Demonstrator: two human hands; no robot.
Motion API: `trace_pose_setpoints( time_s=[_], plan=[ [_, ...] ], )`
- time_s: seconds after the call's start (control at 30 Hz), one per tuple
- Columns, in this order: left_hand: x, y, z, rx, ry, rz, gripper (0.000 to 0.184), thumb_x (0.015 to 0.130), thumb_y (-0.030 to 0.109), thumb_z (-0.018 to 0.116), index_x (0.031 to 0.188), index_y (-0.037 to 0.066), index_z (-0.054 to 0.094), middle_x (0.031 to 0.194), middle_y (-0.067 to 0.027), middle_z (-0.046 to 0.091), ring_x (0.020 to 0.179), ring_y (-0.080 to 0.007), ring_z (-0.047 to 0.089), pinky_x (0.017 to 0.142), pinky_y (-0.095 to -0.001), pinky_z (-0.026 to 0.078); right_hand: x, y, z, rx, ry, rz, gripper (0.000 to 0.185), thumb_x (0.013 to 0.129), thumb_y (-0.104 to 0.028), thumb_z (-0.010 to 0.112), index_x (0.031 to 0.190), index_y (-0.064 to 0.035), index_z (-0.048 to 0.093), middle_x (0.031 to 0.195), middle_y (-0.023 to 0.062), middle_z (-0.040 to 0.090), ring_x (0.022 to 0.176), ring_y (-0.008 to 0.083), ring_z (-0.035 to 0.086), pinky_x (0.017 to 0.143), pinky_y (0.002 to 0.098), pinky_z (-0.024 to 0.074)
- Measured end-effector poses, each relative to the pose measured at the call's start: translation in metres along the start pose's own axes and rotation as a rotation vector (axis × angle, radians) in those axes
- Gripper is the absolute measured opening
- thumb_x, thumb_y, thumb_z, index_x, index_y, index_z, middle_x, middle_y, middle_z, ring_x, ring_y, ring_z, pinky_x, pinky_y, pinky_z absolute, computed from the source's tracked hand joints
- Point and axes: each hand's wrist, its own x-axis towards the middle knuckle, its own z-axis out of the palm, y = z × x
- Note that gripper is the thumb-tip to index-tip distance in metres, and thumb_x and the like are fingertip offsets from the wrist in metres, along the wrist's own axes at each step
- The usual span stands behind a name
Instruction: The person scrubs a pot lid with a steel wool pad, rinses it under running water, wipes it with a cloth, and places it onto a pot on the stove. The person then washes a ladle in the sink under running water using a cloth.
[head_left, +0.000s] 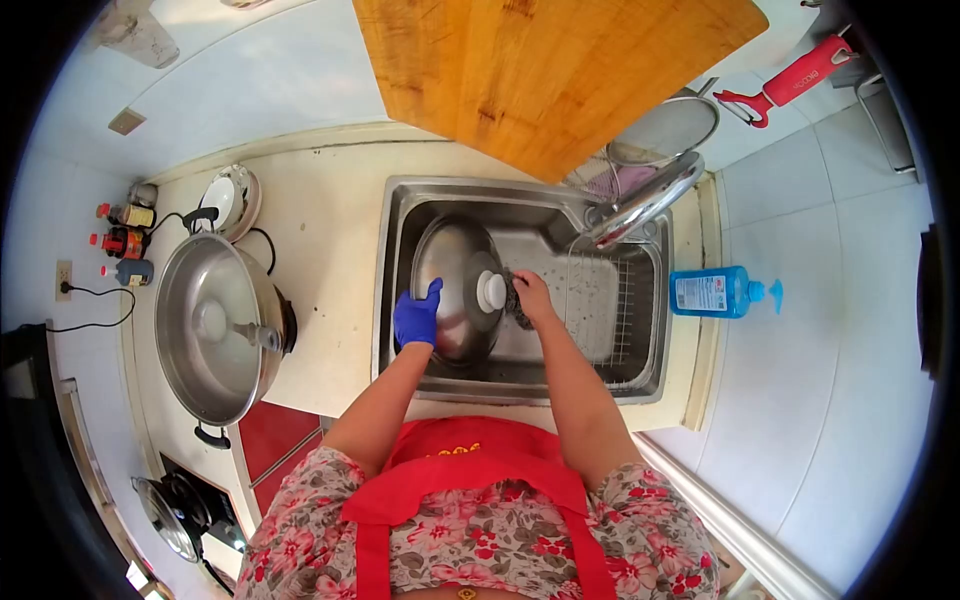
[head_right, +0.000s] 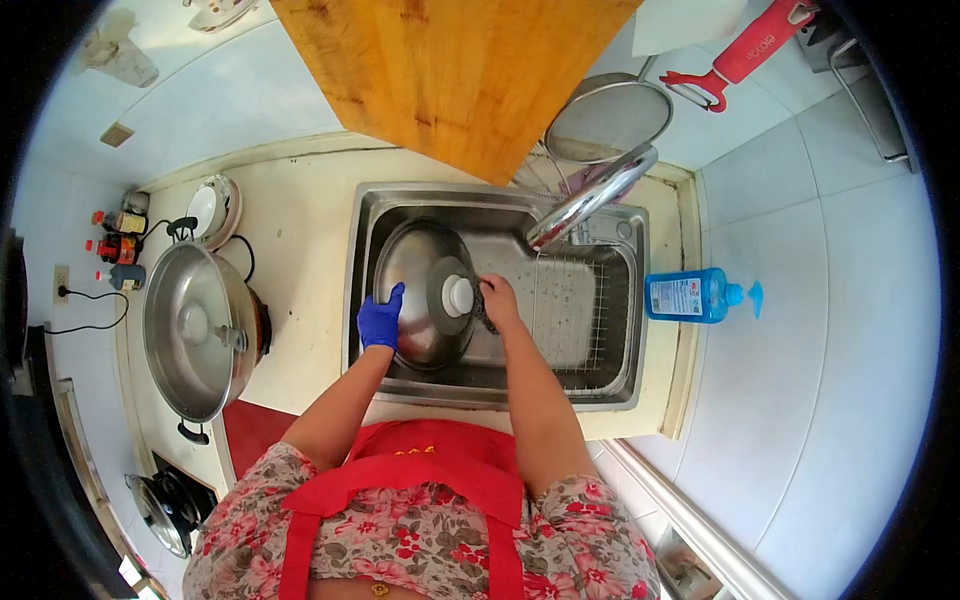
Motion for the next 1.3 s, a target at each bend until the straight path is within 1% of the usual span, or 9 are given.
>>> trace_pose_setpoints(
  time_s=[0.3, 0.37, 0.5, 0.6, 0.7, 0.77, 0.87, 0.97, 1.3],
  plan=[
    [0.006, 0.015, -0.008, 0.006, 0.125, 0.075, 0.072, 0.063, 0.065, 0.061, 0.084, -0.004, 0.061, 0.081, -0.0269, 0.059, 0.079, -0.0410, 0.058, 0.071, -0.0444, 0.045, 0.009, -0.111, 0.000, -0.513, -0.546, -0.719, 0.013, 0.074, -0.006, 0.056, 0.085, -0.0073, 0.064, 0.080, 0.0093, 0.057, 0.080, 0.0254, 0.055, 0.074, 0.0340, 0.0443],
    [0.005, 0.016, -0.011, 0.022, 0.104, 0.117, 0.071, 0.063, 0.065, 0.060, 0.084, -0.003, 0.062, 0.081, -0.0269, 0.059, 0.079, -0.0405, 0.058, 0.072, -0.0440, 0.046, 0.011, -0.101, -0.002, -0.184, -0.586, -0.510, 0.013, 0.074, -0.003, 0.056, 0.083, -0.0065, 0.064, 0.081, 0.0086, 0.057, 0.079, 0.0230, 0.055, 0.071, 0.0318, 0.0448],
    [0.024, -0.014, 0.013, 0.084, 0.165, 0.132, 0.078, 0.064, 0.067, 0.059, 0.086, -0.008, 0.060, 0.084, -0.0283, 0.059, 0.081, -0.0394, 0.058, 0.073, -0.0426, 0.046, 0.021, -0.102, 0.004, -0.220, -0.530, -0.413, 0.013, 0.073, -0.001, 0.057, 0.083, -0.0059, 0.065, 0.079, 0.0075, 0.056, 0.077, 0.0208, 0.055, 0.069, 0.0298, 0.0449],
    [0.007, 0.002, -0.007, 0.024, 0.141, 0.052, 0.083, 0.063, 0.067, 0.058, 0.093, -0.010, 0.058, 0.089, -0.0287, 0.059, 0.085, -0.0388, 0.058, 0.077, -0.0412, 0.046, 0.029, -0.078, 0.013, -0.243, -0.519, -0.294, 0.015, 0.077, -0.010, 0.057, 0.088, -0.0084, 0.066, 0.085, 0.0103, 0.060, 0.081, 0.0255, 0.057, 0.072, 0.0318, 0.0451],
    [0.005, -0.002, -0.006, -0.015, 0.187, 0.048, 0.084, 0.063, 0.068, 0.059, 0.095, -0.011, 0.058, 0.090, -0.0290, 0.059, 0.087, -0.0389, 0.058, 0.077, -0.0412, 0.046, 0.027, -0.048, 0.016, -0.046, -0.405, -0.117, 0.018, 0.079, -0.012, 0.055, 0.093, -0.0059, 0.065, 0.092, 0.0126, 0.061, 0.085, 0.0249, 0.058, 0.075, 0.0307, 0.0446],
    [0.008, -0.001, -0.009, -0.022, 0.172, 0.042, 0.085, 0.062, 0.068, 0.059, 0.095, -0.011, 0.058, 0.090, -0.0292, 0.058, 0.087, -0.0392, 0.058, 0.077, -0.0414, 0.046, 0.018, -0.018, 0.023, -0.002, -0.225, -0.019, 0.020, 0.086, -0.011, 0.050, 0.099, -0.0005, 0.061, 0.091, 0.0055, 0.063, 0.081, 0.0142, 0.056, 0.074, 0.0263, 0.0432],
    [0.010, -0.001, -0.008, 0.013, 0.083, 0.002, 0.086, 0.063, 0.068, 0.058, 0.096, -0.012, 0.057, 0.090, -0.0297, 0.058, 0.087, -0.0395, 0.058, 0.077, -0.0409, 0.046, -0.003, -0.004, 0.033, 0.258, -0.093, 0.174, 0.024, 0.087, -0.013, 0.050, 0.105, 0.0011, 0.058, 0.095, 0.0054, 0.061, 0.083, 0.0147, 0.056, 0.076, 0.0262, 0.0427],
    [0.013, -0.007, -0.001, 0.009, 0.219, 0.071, 0.088, 0.063, 0.068, 0.058, 0.097, -0.013, 0.056, 0.090, -0.0298, 0.058, 0.087, -0.0394, 0.058, 0.077, -0.0402, 0.046, -0.029, -0.013, 0.035, 0.470, -0.007, 0.412, 0.029, 0.088, -0.015, 0.049, 0.110, 0.0011, 0.054, 0.099, 0.0065, 0.060, 0.086, 0.0156, 0.056, 0.078, 0.0265, 0.0429],
    [0.006, -0.015, 0.000, -0.060, 0.101, 0.081, 0.092, 0.065, 0.069, 0.055, 0.102, -0.016, 0.053, 0.099, -0.0331, 0.055, 0.097, -0.0407, 0.054, 0.085, -0.0403, 0.043, -0.067, -0.007, 0.066, 1.094, 0.150, 0.668, 0.024, 0.091, -0.021, 0.042, 0.102, -0.0044, 0.055, 0.089, 0.0062, 0.060, 0.078, 0.0216, 0.057, 0.072, 0.0374, 0.0470]
  ],
)
